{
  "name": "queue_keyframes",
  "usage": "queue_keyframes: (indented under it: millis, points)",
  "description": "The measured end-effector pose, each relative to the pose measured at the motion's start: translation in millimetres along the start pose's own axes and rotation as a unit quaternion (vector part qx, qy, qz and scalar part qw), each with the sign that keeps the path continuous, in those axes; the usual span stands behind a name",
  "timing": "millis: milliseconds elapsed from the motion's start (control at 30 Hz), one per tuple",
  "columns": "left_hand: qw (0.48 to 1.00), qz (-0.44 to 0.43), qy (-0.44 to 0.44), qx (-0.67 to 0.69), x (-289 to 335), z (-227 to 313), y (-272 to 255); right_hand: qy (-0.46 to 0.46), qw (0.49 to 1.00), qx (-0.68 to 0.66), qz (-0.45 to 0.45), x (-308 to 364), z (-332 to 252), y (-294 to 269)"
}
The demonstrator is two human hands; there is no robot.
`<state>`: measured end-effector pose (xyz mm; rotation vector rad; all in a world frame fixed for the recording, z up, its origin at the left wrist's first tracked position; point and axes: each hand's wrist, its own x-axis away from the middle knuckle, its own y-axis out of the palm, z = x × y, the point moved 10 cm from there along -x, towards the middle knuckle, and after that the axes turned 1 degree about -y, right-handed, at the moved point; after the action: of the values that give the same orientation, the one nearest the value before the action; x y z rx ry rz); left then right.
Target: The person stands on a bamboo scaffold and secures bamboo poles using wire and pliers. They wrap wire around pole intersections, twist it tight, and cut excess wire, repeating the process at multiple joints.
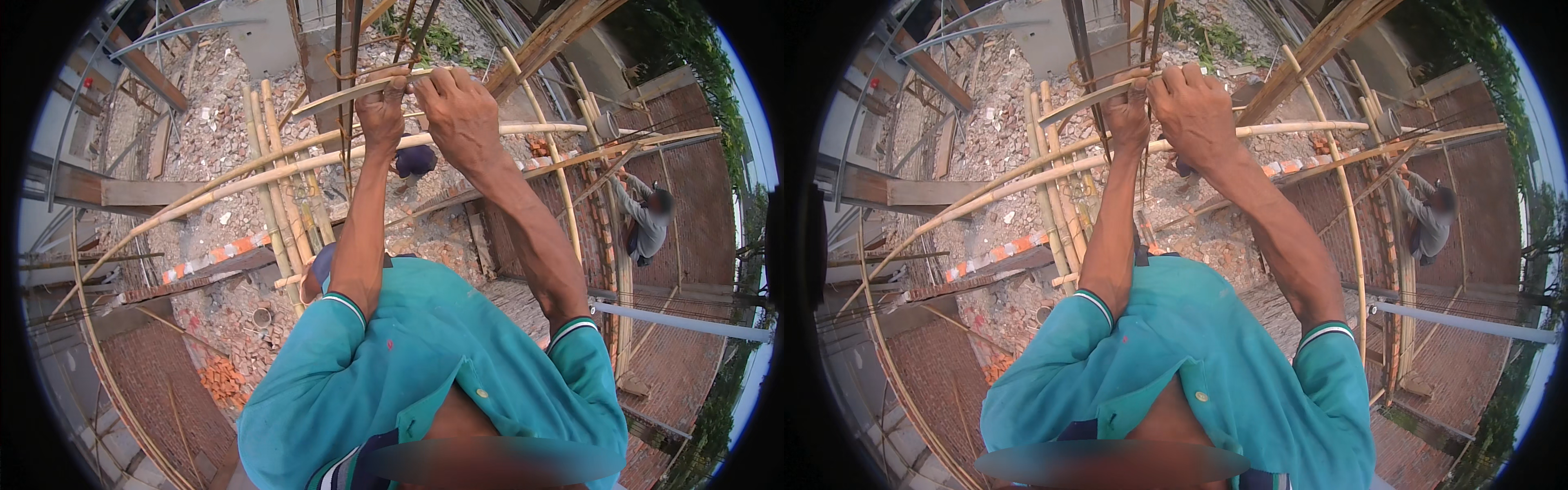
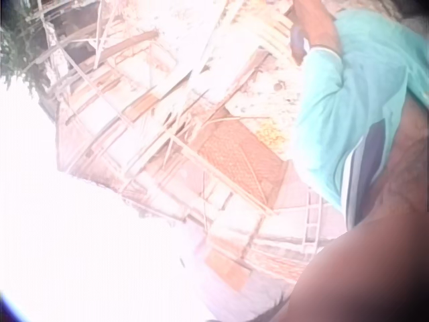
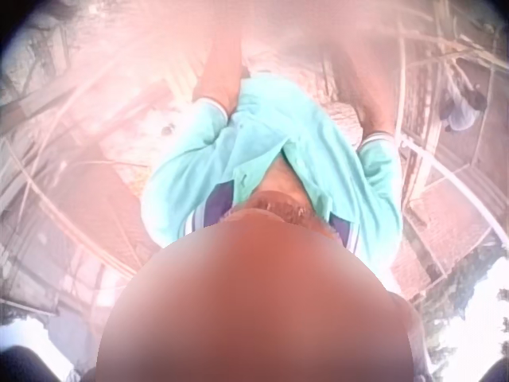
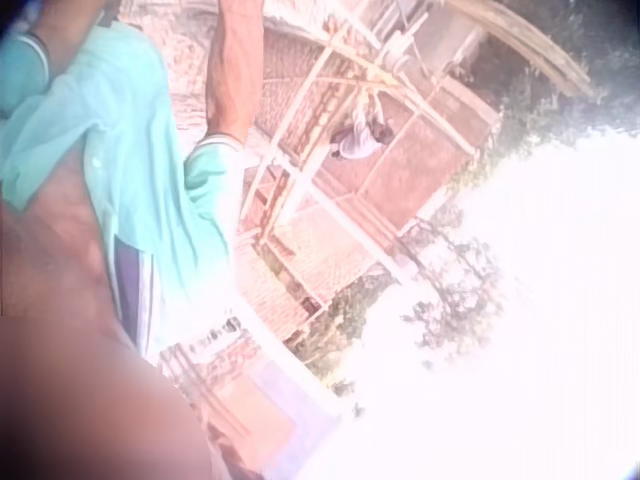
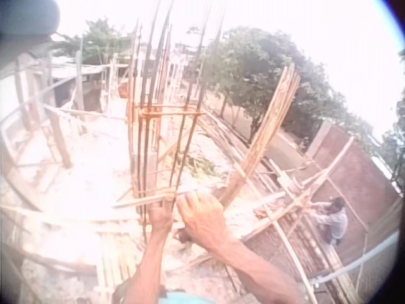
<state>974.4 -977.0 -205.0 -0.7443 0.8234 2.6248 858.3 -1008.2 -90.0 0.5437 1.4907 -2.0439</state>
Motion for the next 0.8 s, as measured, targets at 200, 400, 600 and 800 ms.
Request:
queue_keyframes:
  millis: [200, 400, 600, 800]
  points:
    - [0.996, -0.012, -0.041, 0.079, 0.9, -11.5, 2.2, -0.030, 0.991, -0.116, 0.061, -21.4, 20.7, -1.5]
    - [0.996, -0.029, -0.058, 0.058, 1.6, -23.4, -1.5, 0.237, 0.905, -0.352, 0.006, -12.7, 55.4, 36.9]
    - [0.996, -0.018, -0.069, 0.060, 2.8, -24.8, -1.0, 0.439, 0.754, -0.489, -0.014, 16.5, 70.7, 67.3]
    - [0.995, 0.030, -0.089, 0.033, 7.0, -17.9, -3.6, 0.129, 0.955, -0.241, 0.115, -7.6, 47.6, 15.4]
